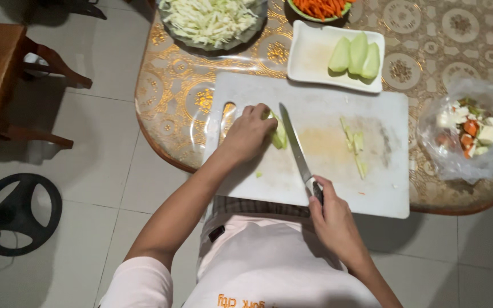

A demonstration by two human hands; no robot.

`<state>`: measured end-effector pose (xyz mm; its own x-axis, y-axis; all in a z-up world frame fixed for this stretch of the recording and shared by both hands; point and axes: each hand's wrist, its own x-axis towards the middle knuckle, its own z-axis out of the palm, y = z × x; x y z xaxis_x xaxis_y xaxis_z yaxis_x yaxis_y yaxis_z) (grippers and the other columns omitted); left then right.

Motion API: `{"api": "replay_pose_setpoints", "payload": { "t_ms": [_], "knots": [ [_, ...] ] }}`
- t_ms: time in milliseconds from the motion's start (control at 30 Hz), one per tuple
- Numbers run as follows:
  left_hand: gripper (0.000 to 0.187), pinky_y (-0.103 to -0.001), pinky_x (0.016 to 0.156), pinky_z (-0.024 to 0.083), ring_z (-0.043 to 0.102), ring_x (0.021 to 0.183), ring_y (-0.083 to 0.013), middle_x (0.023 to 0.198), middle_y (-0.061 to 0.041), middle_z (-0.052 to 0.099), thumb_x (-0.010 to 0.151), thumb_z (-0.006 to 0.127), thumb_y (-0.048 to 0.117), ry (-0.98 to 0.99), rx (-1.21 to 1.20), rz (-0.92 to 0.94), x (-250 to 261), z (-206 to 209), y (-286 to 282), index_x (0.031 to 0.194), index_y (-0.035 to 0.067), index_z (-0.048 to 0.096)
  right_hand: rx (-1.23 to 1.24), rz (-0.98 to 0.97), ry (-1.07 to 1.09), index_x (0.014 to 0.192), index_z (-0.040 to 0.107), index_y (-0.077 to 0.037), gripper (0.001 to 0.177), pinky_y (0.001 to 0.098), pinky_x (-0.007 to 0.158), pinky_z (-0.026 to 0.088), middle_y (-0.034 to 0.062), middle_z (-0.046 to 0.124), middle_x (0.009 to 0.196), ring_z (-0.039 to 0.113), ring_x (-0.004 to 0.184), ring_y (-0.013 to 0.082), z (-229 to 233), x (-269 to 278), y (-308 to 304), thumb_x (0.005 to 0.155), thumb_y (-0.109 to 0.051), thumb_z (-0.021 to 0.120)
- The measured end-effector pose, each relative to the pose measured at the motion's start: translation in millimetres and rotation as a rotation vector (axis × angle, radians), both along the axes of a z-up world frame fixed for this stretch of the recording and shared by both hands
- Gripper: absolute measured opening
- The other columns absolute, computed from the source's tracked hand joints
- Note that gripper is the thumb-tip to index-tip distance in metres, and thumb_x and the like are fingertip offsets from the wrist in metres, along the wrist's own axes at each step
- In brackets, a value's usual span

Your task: The person slices a green vegetable into thin strips using a knife on a cutting board, then gathers the pieces and places them into a plastic bag.

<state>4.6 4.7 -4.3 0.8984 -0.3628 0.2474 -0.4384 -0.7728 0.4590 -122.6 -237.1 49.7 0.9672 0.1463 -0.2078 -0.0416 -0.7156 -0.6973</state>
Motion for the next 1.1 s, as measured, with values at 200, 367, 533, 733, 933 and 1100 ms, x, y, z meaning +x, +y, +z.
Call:
{"api": "replay_pose_setpoints", "payload": {
  "t_ms": [200,367,533,733,933,1100],
  "knots": [
    [0.020,-0.045,0.089,0.052,0.062,0.102,-0.0335,0.101,-0.008,0.068,0.073,0.083,0.010,0.057,-0.161,-0.051,8,13,18,0.090,0.011,0.072,0.017,-0.037,0.127,0.141,0.050,-0.008,0.045,0.0414,0.059,0.051,0.0177,0.064,0.063,0.064,0.056,0.0295,6,4,4,0.097,-0.017,0.054],
    [0.016,-0.046,0.089,0.051,0.064,0.100,-0.0306,0.092,-0.004,0.069,0.074,0.078,0.015,-0.003,-0.053,-0.133,18,26,-8,0.089,0.013,0.074,0.042,-0.130,0.080,0.141,0.051,-0.009,0.046,0.0370,0.057,0.051,0.0121,0.066,0.065,0.064,0.056,0.0217,5,10,-26,0.097,-0.018,0.056],
    [0.008,-0.046,0.090,0.052,0.062,0.109,-0.0303,0.103,-0.008,0.068,0.079,0.071,0.018,-0.108,0.158,-0.295,15,18,-77,0.083,0.015,0.078,0.041,-0.252,0.010,0.141,0.052,-0.007,0.045,0.0346,0.059,0.052,0.0106,0.067,0.069,0.065,0.059,0.0184,4,3,-60,0.097,-0.018,0.056],
    [0.034,-0.043,0.102,0.051,0.056,0.124,-0.0387,0.135,-0.023,0.060,0.092,0.060,0.006,0.155,-0.416,-0.119,-8,-2,-101,0.125,0.005,0.070,0.036,-0.296,0.106,0.142,0.051,-0.009,0.047,0.0339,0.059,0.053,0.0096,0.068,0.069,0.065,0.058,0.0184,4,-17,-72,0.096,-0.018,0.057],
    [0.063,-0.049,0.101,0.045,0.051,0.117,-0.0482,0.137,-0.033,0.052,0.078,0.075,0.011,0.156,-0.326,-0.031,-30,-11,-120,0.132,-0.012,0.055,-0.056,-0.212,0.157,0.151,0.044,-0.013,0.057,0.0384,0.059,0.049,0.0187,0.059,0.060,0.059,0.054,0.0259,19,-15,-68,0.095,-0.015,0.057],
    [0.053,-0.047,0.106,0.048,0.054,0.120,-0.0452,0.140,-0.027,0.055,0.082,0.065,0.002,0.131,-0.247,-0.013,-17,-18,-123,0.134,-0.010,0.057,-0.059,-0.144,0.077,0.150,0.047,-0.016,0.057,0.0421,0.065,0.052,0.0251,0.062,0.072,0.059,0.059,0.0393,34,-10,-67,0.094,-0.012,0.058]
  ]
}}
